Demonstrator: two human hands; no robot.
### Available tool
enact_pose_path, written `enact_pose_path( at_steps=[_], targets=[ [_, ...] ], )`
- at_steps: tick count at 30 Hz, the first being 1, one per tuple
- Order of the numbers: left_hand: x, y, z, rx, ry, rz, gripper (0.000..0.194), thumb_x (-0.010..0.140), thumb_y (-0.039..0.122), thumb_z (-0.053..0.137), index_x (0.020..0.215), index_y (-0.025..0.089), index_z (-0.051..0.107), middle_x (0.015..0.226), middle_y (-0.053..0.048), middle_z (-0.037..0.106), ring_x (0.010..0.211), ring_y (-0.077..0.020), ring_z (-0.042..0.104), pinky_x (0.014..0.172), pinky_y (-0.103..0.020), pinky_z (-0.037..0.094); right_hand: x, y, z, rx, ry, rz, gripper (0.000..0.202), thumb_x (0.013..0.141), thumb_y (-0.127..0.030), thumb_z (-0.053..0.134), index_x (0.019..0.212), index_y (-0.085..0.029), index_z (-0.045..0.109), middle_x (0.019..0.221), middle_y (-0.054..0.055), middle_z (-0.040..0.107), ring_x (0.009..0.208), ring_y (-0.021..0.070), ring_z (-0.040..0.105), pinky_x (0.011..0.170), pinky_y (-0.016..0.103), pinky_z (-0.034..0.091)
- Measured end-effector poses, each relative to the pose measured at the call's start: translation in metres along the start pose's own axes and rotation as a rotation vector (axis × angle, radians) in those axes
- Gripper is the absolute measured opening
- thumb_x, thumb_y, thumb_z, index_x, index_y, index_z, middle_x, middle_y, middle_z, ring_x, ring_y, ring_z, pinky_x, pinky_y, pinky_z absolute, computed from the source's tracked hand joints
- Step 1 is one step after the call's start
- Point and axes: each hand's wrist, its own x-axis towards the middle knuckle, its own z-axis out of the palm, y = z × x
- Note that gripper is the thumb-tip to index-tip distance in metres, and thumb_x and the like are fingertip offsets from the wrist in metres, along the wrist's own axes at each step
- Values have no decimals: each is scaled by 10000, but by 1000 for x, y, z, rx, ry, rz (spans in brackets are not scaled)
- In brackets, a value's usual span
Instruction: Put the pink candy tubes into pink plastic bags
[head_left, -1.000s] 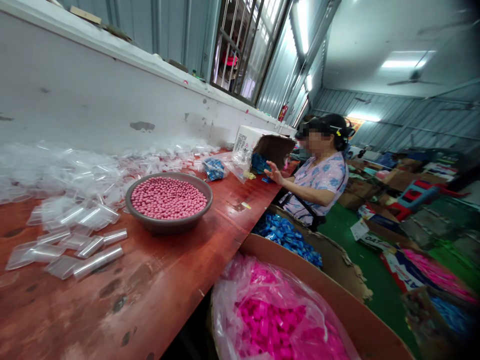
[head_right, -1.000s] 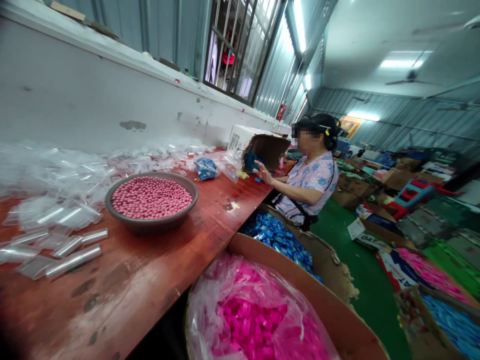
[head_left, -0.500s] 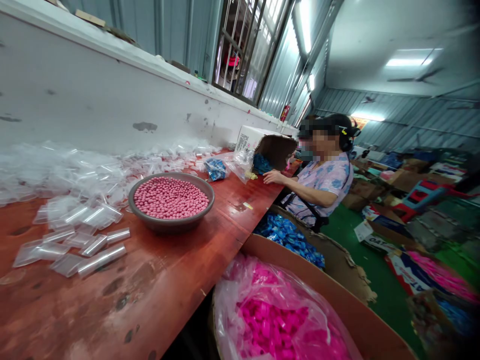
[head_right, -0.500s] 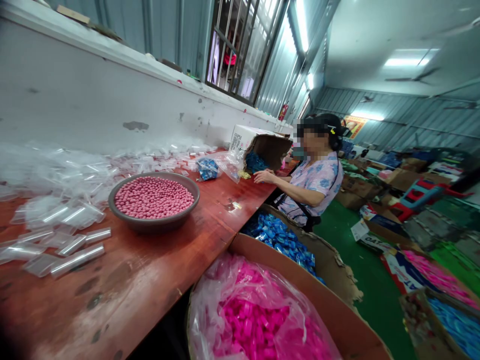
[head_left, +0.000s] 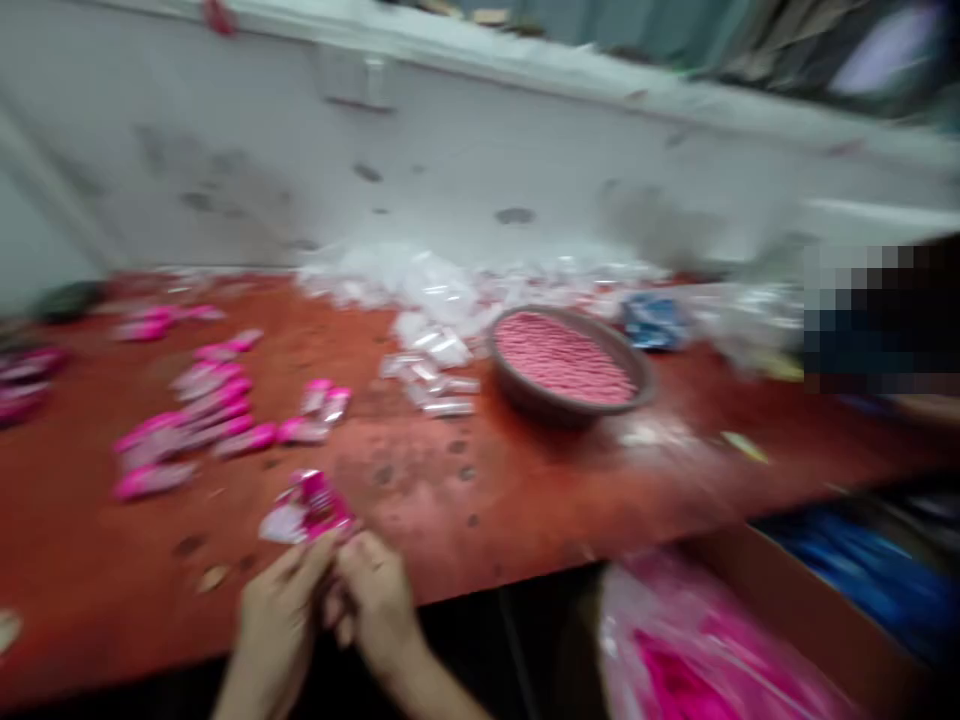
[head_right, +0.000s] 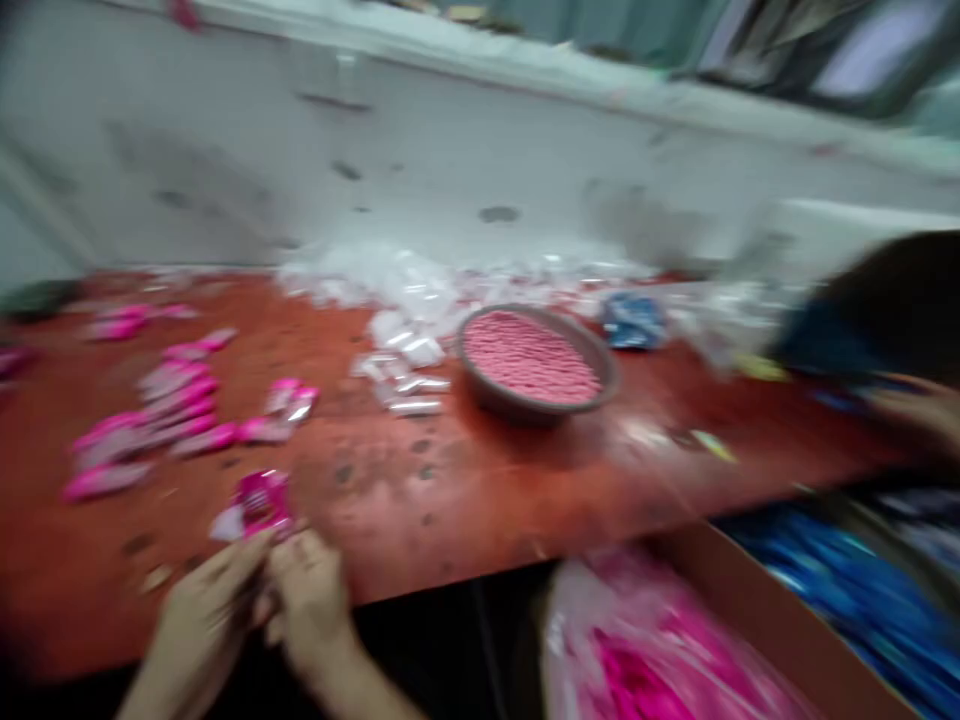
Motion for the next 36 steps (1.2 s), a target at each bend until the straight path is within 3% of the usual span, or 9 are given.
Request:
enact_pose_path(
  at_steps=[2, 4, 9, 16, 20, 23, 26, 29, 36],
  targets=[
    [-3, -8, -13, -45, 102, -94, 350, 750, 464, 496, 675, 132, 575, 365, 46, 418, 292, -108, 414, 304, -233, 358, 3, -1, 6, 49, -36, 55, 348, 794, -472, 456, 641, -160, 469, 395, -75, 445, 274, 20, 288, 276, 128, 189],
    [-2, -11, -23, -299, -18, -173, 338, 743, 462, 507, 700, 130, 556, 373, 42, 450, 281, -117, 437, 311, -240, 379, 7, -5, 10, 71, -86, 109, 328, 789, -447, 481, 633, -159, 458, 405, -75, 433, 284, 16, 274, 274, 122, 176],
    [-2, -1, -41, -631, 4, -112, 328, 778, 418, 484, 662, 117, 543, 502, -5, 550, 369, -100, 505, 378, -214, 423, 3, -9, 20, -19, -158, 115, 248, 805, -400, 483, 746, -162, 515, 476, -62, 433, 336, 34, 292, 294, 135, 197],
    [2, -12, -51, -605, 0, -128, 276, 731, 378, 561, 651, 115, 541, 445, 11, 519, 310, -100, 462, 303, -205, 379, -3, -5, 29, -448, -88, -80, 258, 829, -390, 450, 710, -168, 503, 505, -53, 422, 392, 52, 342, 355, 157, 270],
    [-3, -21, -49, -559, -5, -121, 307, 728, 420, 549, 643, 125, 534, 433, 19, 509, 304, -112, 470, 306, -222, 389, 2, -1, 31, -237, -89, 44, 290, 815, -410, 457, 657, -167, 469, 474, -62, 397, 352, 39, 298, 314, 147, 226],
    [-9, -24, -56, -492, 5, -78, 302, 762, 419, 500, 729, 130, 578, 457, 14, 542, 349, -130, 514, 376, -247, 437, 7, 1, 33, -46, -101, 156, 263, 781, -415, 499, 701, -165, 493, 461, -70, 402, 316, 28, 256, 276, 135, 185],
    [-11, -23, -68, -231, 186, 64, 251, 762, 344, 524, 896, 163, 636, 655, -18, 655, 558, -157, 608, 552, -264, 489, 8, 1, 36, -3, -103, 188, 234, 772, -398, 516, 756, -164, 526, 452, -67, 434, 298, 21, 258, 265, 121, 177],
    [-10, -21, -80, 119, 337, 267, 177, 753, 263, 548, 865, 199, 670, 787, -27, 681, 686, -156, 617, 647, -243, 470, 8, 1, 40, -19, -92, 186, 235, 774, -394, 516, 749, -161, 538, 452, -63, 441, 305, 21, 275, 266, 115, 180],
    [-6, -24, -91, 449, 328, 518, 179, 795, 189, 476, 845, 177, 648, 761, -45, 671, 659, -132, 597, 638, -231, 447, 5, 5, 44, -115, -86, 166, 240, 770, -391, 527, 779, -152, 542, 487, -53, 444, 340, 33, 306, 281, 124, 207]
  ],
)
